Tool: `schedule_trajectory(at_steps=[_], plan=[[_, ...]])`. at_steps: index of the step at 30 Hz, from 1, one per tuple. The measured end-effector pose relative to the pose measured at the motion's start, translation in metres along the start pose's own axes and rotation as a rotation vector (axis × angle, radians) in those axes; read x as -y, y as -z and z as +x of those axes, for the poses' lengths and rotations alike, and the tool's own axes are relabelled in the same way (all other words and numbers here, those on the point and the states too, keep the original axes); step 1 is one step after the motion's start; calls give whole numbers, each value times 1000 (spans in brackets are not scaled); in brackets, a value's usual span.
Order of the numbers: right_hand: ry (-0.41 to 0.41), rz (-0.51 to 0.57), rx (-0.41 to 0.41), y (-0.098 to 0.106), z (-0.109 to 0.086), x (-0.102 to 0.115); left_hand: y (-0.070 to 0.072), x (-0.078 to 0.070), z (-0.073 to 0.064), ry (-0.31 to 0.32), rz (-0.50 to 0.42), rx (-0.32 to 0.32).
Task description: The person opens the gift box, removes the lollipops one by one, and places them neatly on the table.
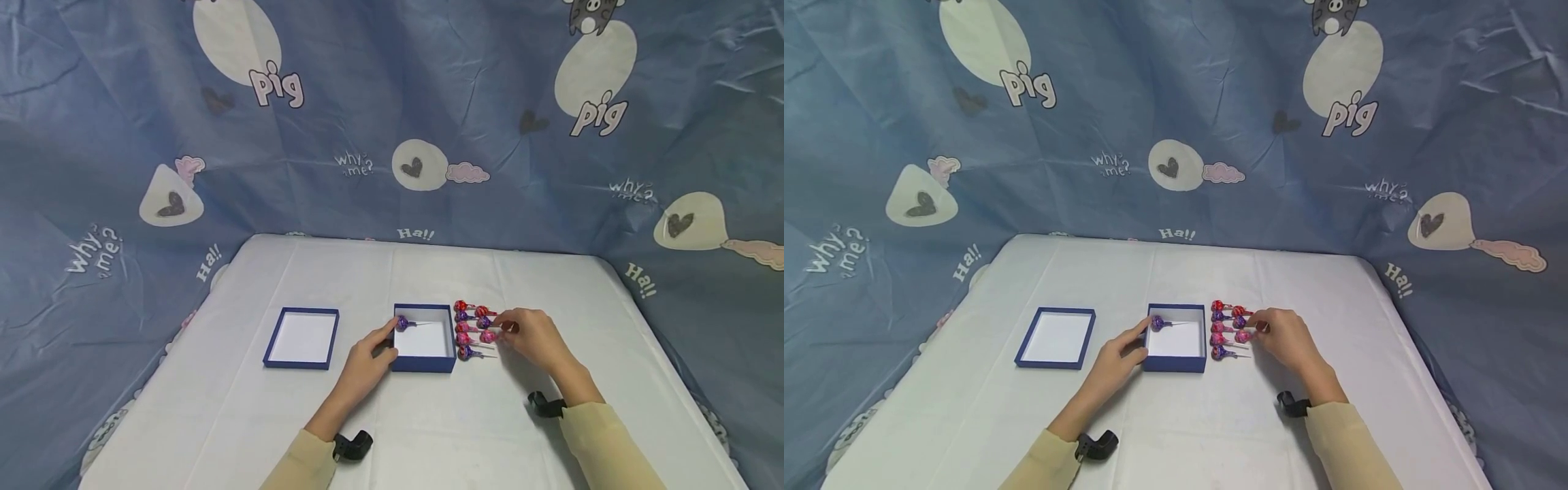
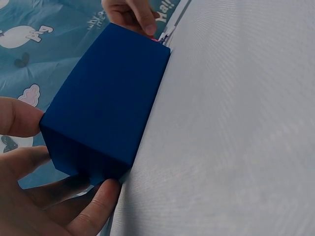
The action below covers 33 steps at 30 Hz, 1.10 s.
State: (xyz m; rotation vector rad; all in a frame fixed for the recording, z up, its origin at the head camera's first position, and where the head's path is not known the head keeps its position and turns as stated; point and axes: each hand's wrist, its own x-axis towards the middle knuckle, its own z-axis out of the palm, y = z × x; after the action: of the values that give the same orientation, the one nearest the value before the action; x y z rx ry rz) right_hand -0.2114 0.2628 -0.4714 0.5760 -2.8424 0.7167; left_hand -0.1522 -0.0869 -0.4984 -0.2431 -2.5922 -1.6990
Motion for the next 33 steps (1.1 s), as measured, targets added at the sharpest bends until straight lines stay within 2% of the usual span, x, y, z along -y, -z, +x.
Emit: schedule_trajectory(at_steps=[10,33], plan=[[-36,13,-27,7,4,10,-1,1,1,3,9,-5],[-13,48,-50,14,19,38,0,-3,0,13,7,-5]])
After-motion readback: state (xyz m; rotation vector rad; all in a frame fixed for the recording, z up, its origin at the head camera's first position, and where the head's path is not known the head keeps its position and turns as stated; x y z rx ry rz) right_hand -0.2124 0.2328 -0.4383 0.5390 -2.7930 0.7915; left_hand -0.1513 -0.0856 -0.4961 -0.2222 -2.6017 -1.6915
